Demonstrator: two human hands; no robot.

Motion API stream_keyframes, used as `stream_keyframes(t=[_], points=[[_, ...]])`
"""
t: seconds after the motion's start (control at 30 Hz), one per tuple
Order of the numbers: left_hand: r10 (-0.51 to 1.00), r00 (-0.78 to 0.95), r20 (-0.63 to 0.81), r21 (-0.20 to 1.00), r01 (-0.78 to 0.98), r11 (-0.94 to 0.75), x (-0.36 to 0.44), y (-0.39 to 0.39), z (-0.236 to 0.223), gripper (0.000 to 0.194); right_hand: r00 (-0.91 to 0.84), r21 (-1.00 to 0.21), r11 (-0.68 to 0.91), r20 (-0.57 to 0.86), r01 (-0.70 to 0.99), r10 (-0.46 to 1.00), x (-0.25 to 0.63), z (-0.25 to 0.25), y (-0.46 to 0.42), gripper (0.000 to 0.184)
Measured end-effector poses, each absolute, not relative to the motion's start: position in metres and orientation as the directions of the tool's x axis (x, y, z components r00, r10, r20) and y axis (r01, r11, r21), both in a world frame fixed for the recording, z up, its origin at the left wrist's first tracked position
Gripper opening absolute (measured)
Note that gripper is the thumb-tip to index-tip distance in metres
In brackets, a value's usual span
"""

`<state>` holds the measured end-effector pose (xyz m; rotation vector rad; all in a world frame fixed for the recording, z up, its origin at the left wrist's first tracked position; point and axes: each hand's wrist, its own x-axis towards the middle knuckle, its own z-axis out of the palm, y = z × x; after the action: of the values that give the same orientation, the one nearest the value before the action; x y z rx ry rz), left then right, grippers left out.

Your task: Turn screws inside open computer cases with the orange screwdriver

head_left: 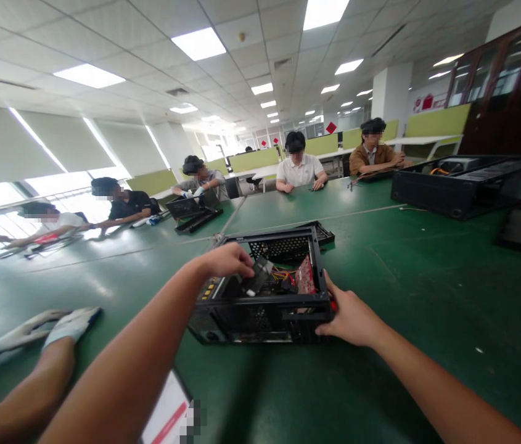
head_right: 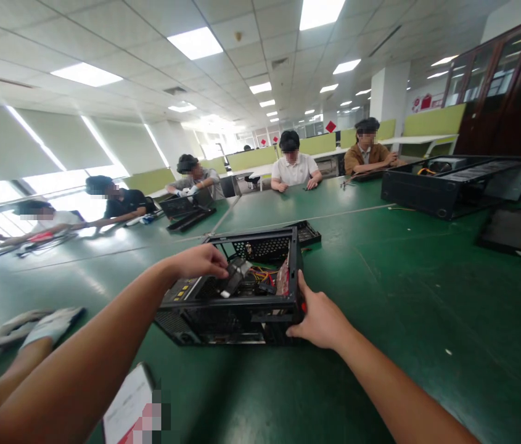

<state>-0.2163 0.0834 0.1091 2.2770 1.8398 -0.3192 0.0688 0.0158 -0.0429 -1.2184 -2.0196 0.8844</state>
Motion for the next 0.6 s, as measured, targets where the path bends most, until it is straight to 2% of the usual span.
stream_keyframes(t=[0.1, 0.2, 0.27, 0.37, 0.5, 0.6], points=[[0.981, 0.123, -0.151, -0.010, 0.992, -0.126, -0.216, 0.100, 0.114, 0.031, -0.417, -0.770, 0.370, 0.149, 0.519, 0.897, 0.042, -0.041, 0.029, 0.129], [0.988, 0.051, -0.148, -0.049, 0.997, -0.059, -0.208, 0.108, 0.105, 0.023, -0.451, -0.735, 0.389, 0.127, 0.555, 0.884, -0.005, -0.039, 0.046, 0.132], [0.990, 0.043, -0.134, -0.048, 0.998, -0.050, -0.210, 0.103, 0.098, 0.033, -0.471, -0.723, 0.398, 0.114, 0.564, 0.875, -0.045, -0.035, 0.061, 0.134], [1.000, 0.008, -0.029, -0.056, 0.998, -0.010, -0.225, 0.084, 0.087, 0.049, -0.521, -0.717, 0.420, 0.093, 0.556, 0.848, -0.108, -0.025, 0.086, 0.134], [0.968, -0.193, 0.159, -0.136, 0.967, 0.215, -0.259, 0.063, 0.067, 0.049, -0.635, -0.695, 0.488, 0.059, 0.528, 0.770, -0.162, -0.011, 0.102, 0.132], [0.928, -0.286, 0.240, -0.162, 0.930, 0.329, -0.288, 0.060, 0.059, 0.050, -0.675, -0.671, 0.519, 0.038, 0.529, 0.737, -0.146, -0.011, 0.093, 0.136]])
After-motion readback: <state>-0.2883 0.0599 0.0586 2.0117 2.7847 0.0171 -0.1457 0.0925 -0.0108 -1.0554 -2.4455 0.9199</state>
